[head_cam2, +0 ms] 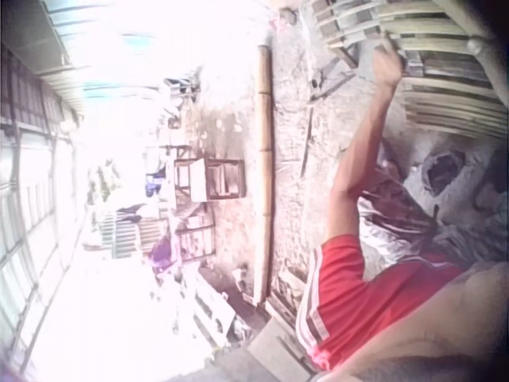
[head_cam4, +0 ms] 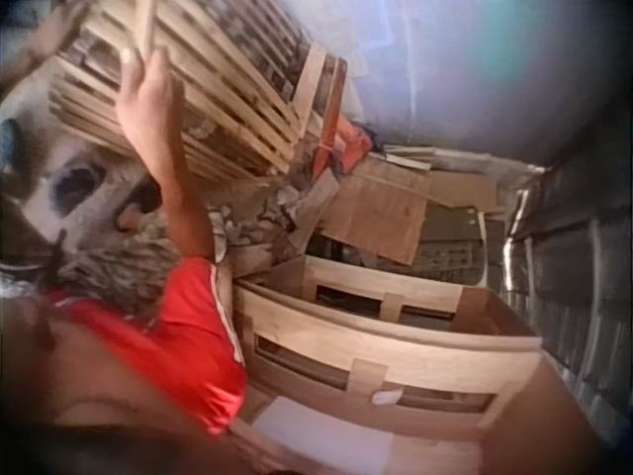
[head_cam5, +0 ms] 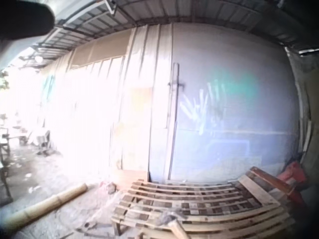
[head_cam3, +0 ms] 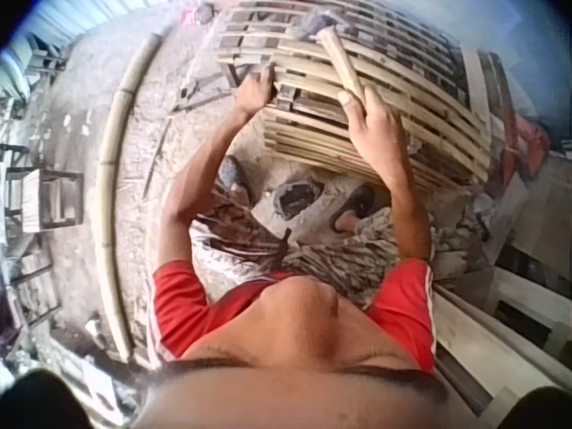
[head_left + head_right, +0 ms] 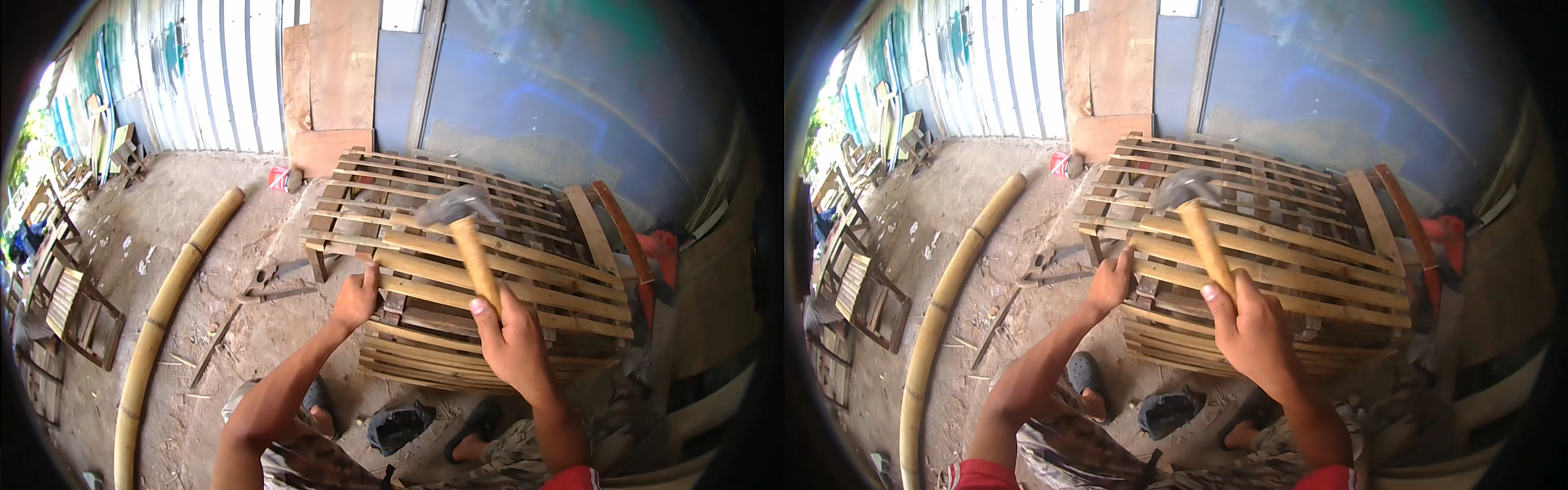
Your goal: The person hammers nails into a wooden pallet frame using a hammer, securing slats in place. The person repeatedly picks up nails and drives them into the wood, then lifts and repositions the pallet at the end.
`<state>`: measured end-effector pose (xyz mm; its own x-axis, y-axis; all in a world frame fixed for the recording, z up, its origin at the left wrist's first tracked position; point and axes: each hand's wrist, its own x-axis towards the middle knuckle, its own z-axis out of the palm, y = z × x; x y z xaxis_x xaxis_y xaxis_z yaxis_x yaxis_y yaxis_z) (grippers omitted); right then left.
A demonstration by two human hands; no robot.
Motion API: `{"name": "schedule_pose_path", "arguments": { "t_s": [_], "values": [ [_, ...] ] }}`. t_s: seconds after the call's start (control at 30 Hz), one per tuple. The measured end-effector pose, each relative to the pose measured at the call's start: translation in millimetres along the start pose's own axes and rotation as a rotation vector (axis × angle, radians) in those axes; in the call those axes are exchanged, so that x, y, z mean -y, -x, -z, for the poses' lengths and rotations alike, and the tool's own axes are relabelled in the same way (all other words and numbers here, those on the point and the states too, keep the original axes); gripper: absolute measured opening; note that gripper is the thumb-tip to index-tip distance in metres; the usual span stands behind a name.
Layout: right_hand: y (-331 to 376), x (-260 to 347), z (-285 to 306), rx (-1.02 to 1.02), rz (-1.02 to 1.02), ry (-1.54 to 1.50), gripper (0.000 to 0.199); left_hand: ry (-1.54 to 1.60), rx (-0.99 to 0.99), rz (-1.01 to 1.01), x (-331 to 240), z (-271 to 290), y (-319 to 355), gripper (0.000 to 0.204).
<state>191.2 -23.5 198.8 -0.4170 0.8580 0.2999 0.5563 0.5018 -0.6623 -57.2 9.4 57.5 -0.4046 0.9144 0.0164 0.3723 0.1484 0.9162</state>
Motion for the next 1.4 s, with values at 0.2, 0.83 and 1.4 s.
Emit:
{"name": "schedule_pose_path", "arguments": {
  "t_s": [0.2, 0.83, 1.4],
  "values": [
    [-7, -44, -23, 0.251, -0.064, 0.270, 0.041, -0.027, -0.007, -0.008, -5, -7, -7, 0.076],
    [-4, -33, -24, 0.022, 0.016, 0.101, 0.037, -0.031, 0.030, 0.037, -7, -5, -6, 0.076],
    [101, -137, -46, 0.250, -0.071, 0.036, 0.041, 0.595, -0.095, 0.265, 84, -10, -17, 0.075]
  ]
}}
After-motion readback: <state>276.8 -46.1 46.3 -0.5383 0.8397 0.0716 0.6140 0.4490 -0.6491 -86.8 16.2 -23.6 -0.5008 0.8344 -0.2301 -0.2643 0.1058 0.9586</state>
